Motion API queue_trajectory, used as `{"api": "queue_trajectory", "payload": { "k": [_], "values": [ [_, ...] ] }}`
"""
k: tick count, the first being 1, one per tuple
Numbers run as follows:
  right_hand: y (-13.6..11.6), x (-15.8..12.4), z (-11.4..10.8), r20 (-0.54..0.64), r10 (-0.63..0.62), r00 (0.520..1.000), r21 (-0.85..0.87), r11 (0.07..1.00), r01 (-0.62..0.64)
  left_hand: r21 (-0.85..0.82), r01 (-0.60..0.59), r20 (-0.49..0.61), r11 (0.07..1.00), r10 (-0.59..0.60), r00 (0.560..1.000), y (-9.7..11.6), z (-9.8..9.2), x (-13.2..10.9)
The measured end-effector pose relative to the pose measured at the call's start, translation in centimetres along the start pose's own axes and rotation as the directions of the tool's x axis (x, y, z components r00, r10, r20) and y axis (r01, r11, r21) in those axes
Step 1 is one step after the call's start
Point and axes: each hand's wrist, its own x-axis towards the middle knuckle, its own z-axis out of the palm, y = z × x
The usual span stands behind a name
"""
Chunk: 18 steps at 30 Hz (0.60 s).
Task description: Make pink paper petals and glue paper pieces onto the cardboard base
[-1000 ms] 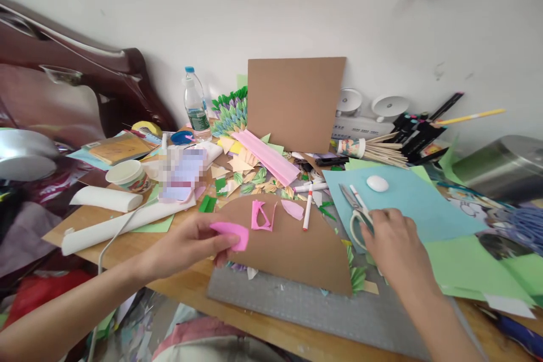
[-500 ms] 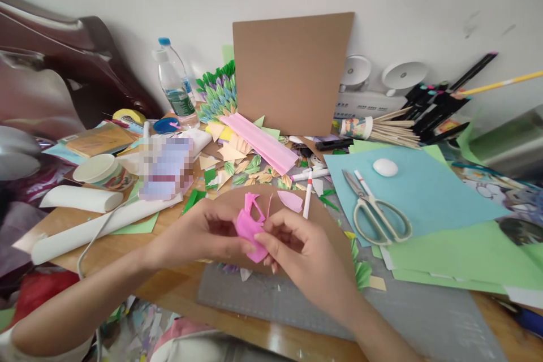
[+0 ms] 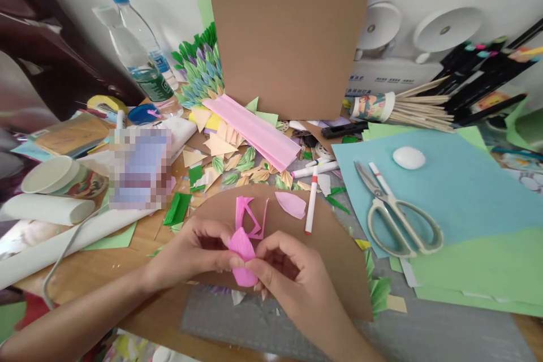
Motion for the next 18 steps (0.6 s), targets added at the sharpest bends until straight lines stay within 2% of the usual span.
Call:
{"api": "queue_trajectory", "payload": {
  "k": [3, 8, 14, 18],
  "values": [
    [0.0, -0.4, 0.6, -0.028, 0.025, 0.999, 0.089, 0.996, -0.023, -0.096, -0.043, 0.038, 0.994, 0.046, 0.998, 0.1, 0.1, -0.2],
    [-0.9, -1.0, 1.5, -0.120, 0.106, 0.987, 0.184, 0.979, -0.083, -0.046, -0.103, -0.004, 0.994, 0.103, 0.995, 0.5, 0.4, -0.3],
    [-0.9, -1.2, 2.0, -0.189, 0.075, 0.979, 0.124, 0.991, -0.052, -0.067, -0.046, -0.022, 0.997, 0.045, 0.999, 0.1, 0.4, -0.4],
    [-0.7, -1.1, 1.9, -0.132, 0.094, 0.987, 0.166, 0.984, -0.071, -0.148, 0.009, 0.017, 0.989, -0.006, 1.000, -0.2, 0.4, -0.4]
  ]
}}
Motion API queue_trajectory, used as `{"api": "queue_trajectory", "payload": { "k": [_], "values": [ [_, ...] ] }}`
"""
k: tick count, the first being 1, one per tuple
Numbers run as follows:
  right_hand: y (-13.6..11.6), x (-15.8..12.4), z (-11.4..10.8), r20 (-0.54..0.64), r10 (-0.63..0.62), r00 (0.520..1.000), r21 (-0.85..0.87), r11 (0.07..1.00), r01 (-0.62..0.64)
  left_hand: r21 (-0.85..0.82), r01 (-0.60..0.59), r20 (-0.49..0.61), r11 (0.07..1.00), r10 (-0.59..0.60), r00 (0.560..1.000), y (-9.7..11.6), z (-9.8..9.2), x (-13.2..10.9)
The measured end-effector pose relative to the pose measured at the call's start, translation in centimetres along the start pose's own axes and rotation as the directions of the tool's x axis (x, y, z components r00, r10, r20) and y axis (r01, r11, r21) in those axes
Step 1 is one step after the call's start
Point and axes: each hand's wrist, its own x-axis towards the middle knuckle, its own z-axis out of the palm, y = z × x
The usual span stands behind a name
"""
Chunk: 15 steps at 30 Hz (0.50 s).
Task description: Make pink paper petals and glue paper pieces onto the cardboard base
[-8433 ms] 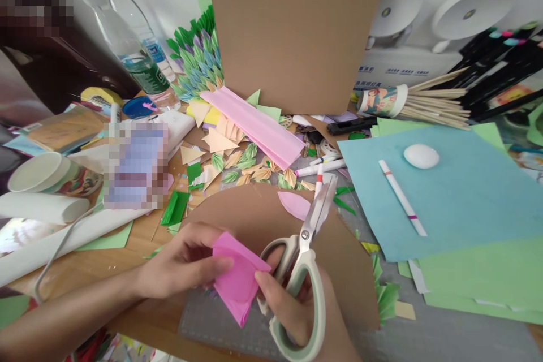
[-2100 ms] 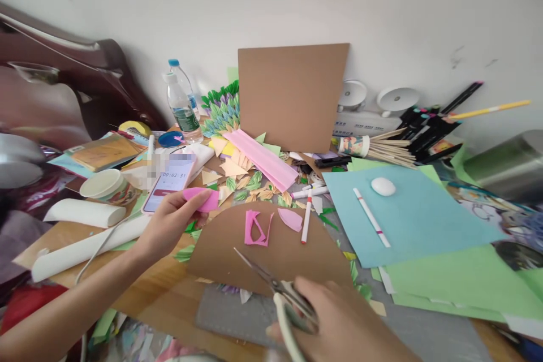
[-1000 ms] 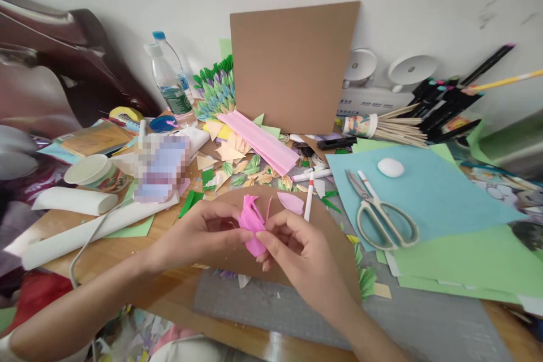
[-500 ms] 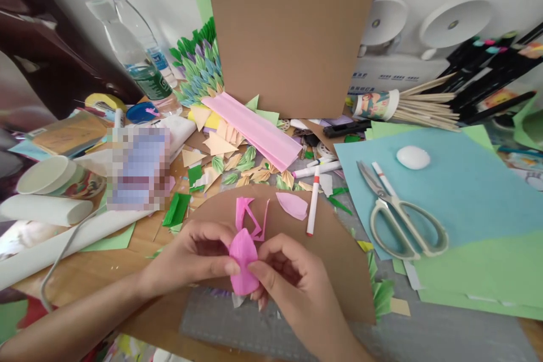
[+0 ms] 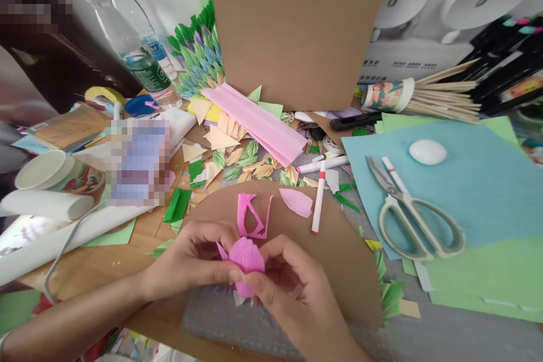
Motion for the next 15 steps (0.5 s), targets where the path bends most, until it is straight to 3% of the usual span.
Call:
{"api": "queue_trajectory", "payload": {
  "k": [7, 15],
  "values": [
    [1.0, 0.7, -1.9, 0.096, -0.102, 0.990, 0.165, 0.983, 0.085, 0.022, -0.122, 0.016, 0.992, 0.122, 0.992, 0.8, -0.5, 0.0],
    [1.3, 1.2, -2.1, 0.109, -0.121, 0.987, 0.251, 0.964, 0.091, -0.025, -0.087, -0.014, 0.996, 0.087, 0.996, 0.8, -1.0, -0.3]
  ]
}}
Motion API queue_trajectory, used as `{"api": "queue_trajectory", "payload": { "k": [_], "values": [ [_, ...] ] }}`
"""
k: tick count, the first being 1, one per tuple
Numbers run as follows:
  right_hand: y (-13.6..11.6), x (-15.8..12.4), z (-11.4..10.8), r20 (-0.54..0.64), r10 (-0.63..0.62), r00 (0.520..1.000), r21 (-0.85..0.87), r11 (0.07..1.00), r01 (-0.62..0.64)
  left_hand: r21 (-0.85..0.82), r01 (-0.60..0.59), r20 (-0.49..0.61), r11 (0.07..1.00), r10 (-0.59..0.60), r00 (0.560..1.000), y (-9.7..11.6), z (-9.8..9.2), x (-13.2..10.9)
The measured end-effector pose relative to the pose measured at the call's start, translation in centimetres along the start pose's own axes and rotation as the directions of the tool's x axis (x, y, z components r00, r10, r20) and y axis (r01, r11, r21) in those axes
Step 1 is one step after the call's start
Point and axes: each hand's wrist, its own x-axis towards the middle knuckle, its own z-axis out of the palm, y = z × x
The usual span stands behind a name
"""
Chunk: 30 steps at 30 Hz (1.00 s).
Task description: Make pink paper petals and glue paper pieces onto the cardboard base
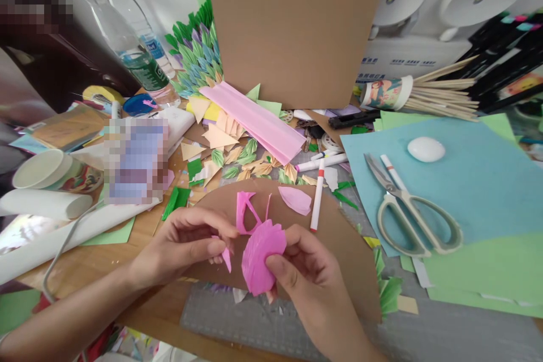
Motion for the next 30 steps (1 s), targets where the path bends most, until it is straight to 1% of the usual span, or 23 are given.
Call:
{"api": "queue_trajectory", "payload": {
  "k": [2, 4, 6, 7, 9, 10, 12, 15, 17, 19, 21, 22, 23, 25, 27, 30],
  "values": [
    [0.0, 0.1, 0.0, 0.011, 0.031, 0.999, 0.010, 0.999, -0.031, 0.089, -0.029, 0.015, 0.996, 0.028, 0.999, 0.4, 0.1, 0.0],
    [-0.1, 0.1, 0.2, 0.015, 0.058, 0.998, -0.008, 0.998, -0.058, 0.217, -0.084, 0.062, 0.972, 0.072, 0.995, 0.8, 0.3, 0.0],
    [-0.2, -0.2, 0.6, -0.042, 0.075, 0.996, -0.088, 0.993, -0.079, 0.283, -0.108, 0.110, 0.953, 0.080, 0.991, 0.9, 0.4, 0.0],
    [-0.4, -0.3, 0.8, -0.092, 0.082, 0.992, -0.144, 0.985, -0.095, 0.275, -0.085, 0.117, 0.958, 0.054, 0.992, 0.9, 0.5, 0.0],
    [-0.7, -0.6, 1.5, -0.202, 0.087, 0.976, -0.241, 0.961, -0.136, 0.202, -0.003, 0.114, 0.979, -0.020, 0.993, 0.6, 0.6, 0.0],
    [-0.8, -0.8, 1.9, -0.239, 0.088, 0.967, -0.270, 0.951, -0.153, 0.163, 0.029, 0.113, 0.986, -0.048, 0.992, 0.4, 0.7, 0.0],
    [-1.1, -1.0, 2.4, -0.266, 0.094, 0.959, -0.298, 0.939, -0.174, 0.132, 0.058, 0.116, 0.989, -0.074, 0.991, 0.1, 0.8, 0.0],
    [-1.1, -1.1, 2.8, -0.275, 0.094, 0.957, -0.323, 0.928, -0.184, 0.183, 0.100, 0.090, 0.978, -0.118, 0.989, -0.3, 0.8, 0.1],
    [-1.1, -1.0, 2.5, -0.295, 0.038, 0.955, -0.364, 0.920, -0.149, 0.205, 0.134, 0.050, 0.970, -0.147, 0.988, -0.3, 0.8, 0.2],
    [-1.0, -0.8, 1.9, -0.327, -0.071, 0.942, -0.403, 0.913, -0.071, 0.201, 0.143, 0.010, 0.969, -0.148, 0.989, -0.2, 0.7, 0.2],
    [-1.0, -0.6, 1.1, -0.309, -0.166, 0.937, -0.387, 0.921, 0.035, 0.201, 0.139, -0.025, 0.970, -0.137, 0.990, -0.2, 0.7, 0.3],
    [-1.1, -0.6, 0.9, -0.284, -0.179, 0.942, -0.357, 0.931, 0.069, 0.203, 0.138, -0.040, 0.969, -0.132, 0.990, -0.2, 0.6, 0.3],
    [-1.1, -0.6, 0.7, -0.262, -0.167, 0.951, -0.325, 0.943, 0.076, 0.206, 0.137, -0.054, 0.969, -0.129, 0.990, -0.2, 0.6, 0.3],
    [-1.2, -0.8, 0.9, -0.253, -0.099, 0.962, -0.294, 0.955, 0.021, 0.210, 0.135, -0.068, 0.968, -0.123, 0.990, -0.2, 0.6, 0.3],
    [-1.2, -1.1, 1.5, -0.290, -0.026, 0.957, -0.305, 0.950, -0.066, 0.208, 0.134, -0.058, 0.969, -0.124, 0.991, -0.2, 0.6, 0.4],
    [-1.3, -1.0, 2.3, -0.305, 0.034, 0.952, -0.304, 0.944, -0.132, 0.208, 0.129, -0.024, 0.970, -0.126, 0.992, -0.2, 0.8, 0.3]
  ]
}}
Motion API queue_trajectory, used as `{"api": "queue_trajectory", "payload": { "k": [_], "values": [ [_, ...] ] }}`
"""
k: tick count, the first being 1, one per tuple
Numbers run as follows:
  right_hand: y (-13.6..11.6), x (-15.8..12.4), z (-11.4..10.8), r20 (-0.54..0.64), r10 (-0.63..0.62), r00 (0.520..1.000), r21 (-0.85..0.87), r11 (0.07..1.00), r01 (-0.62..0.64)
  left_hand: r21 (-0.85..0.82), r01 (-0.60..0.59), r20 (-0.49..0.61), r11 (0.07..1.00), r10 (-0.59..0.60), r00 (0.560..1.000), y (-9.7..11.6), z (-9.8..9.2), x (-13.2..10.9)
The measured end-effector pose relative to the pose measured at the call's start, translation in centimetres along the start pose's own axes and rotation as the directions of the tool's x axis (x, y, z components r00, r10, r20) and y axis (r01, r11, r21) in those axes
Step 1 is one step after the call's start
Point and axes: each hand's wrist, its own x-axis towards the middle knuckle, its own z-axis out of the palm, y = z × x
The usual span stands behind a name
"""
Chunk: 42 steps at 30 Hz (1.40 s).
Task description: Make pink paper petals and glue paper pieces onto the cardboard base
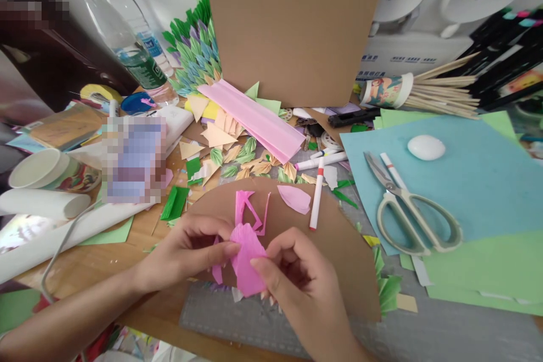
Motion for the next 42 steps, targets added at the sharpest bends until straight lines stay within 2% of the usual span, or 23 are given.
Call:
{"api": "queue_trajectory", "payload": {
  "k": [4, 7, 10, 12, 15, 17, 19, 24, 27, 31, 36, 42],
  "values": [
    [0.0, 0.4, 0.1, 0.052, 0.028, 0.998, -0.018, 0.999, -0.027, 0.001, -0.027, 0.036, 1.000, 0.027, 0.999, 0.0, 0.0, -0.1],
    [0.3, 0.6, 0.0, 0.070, -0.017, 0.997, -0.086, 0.996, 0.023, -0.014, -0.017, 0.049, 1.000, 0.018, 0.999, 0.1, 0.0, -0.2],
    [0.7, 0.8, -0.3, 0.016, -0.158, 0.987, -0.144, 0.977, 0.158, -0.025, 0.006, 0.055, 1.000, -0.005, 0.998, 0.4, 0.0, -0.2],
    [1.0, 1.1, -0.8, 0.001, -0.298, 0.954, -0.148, 0.944, 0.295, -0.037, 0.024, 0.049, 0.999, -0.022, 0.999, 0.6, 0.0, -0.1],
    [1.3, 1.4, -1.7, 0.078, -0.430, 0.900, -0.085, 0.896, 0.436, -0.059, 0.038, -0.005, 0.998, -0.038, 0.999, 0.8, 0.1, 0.0],
    [1.4, 1.5, -1.9, 0.138, -0.405, 0.904, -0.048, 0.909, 0.415, -0.060, 0.035, -0.038, 0.998, -0.038, 0.999, 0.7, 0.2, 0.1],
    [1.4, 1.5, -1.6, 0.171, -0.333, 0.927, -0.039, 0.938, 0.344, -0.056, 0.038, -0.031, 0.998, -0.040, 0.999, 0.4, 0.2, 0.1],
    [1.3, 1.6, -0.5, 0.223, -0.237, 0.946, 0.013, 0.971, 0.240, -0.029, 0.048, 0.066, 0.998, -0.046, 0.997, -0.1, 0.0, -0.1],
    [1.2, 1.6, -0.4, 0.206, -0.212, 0.955, 0.014, 0.977, 0.214, -0.019, 0.019, 0.106, 1.000, -0.017, 0.994, -0.2, 0.0, -0.1],
    [1.5, 1.4, -0.6, 0.135, -0.246, 0.960, -0.001, 0.969, 0.249, -0.016, 0.010, 0.094, 1.000, -0.008, 0.996, -0.2, 0.2, -0.1],
    [2.1, 1.4, -0.6, 0.154, -0.280, 0.947, 0.051, 0.960, 0.276, -0.097, 0.062, 0.031, 0.993, -0.060, 0.998, -0.2, 0.3, 0.0],
    [1.8, 1.2, -0.3, 0.120, -0.360, 0.925, -0.048, 0.929, 0.368, -0.205, 0.045, 0.029, 0.978, -0.039, 0.999, -0.7, 0.3, 0.2]
  ]
}}
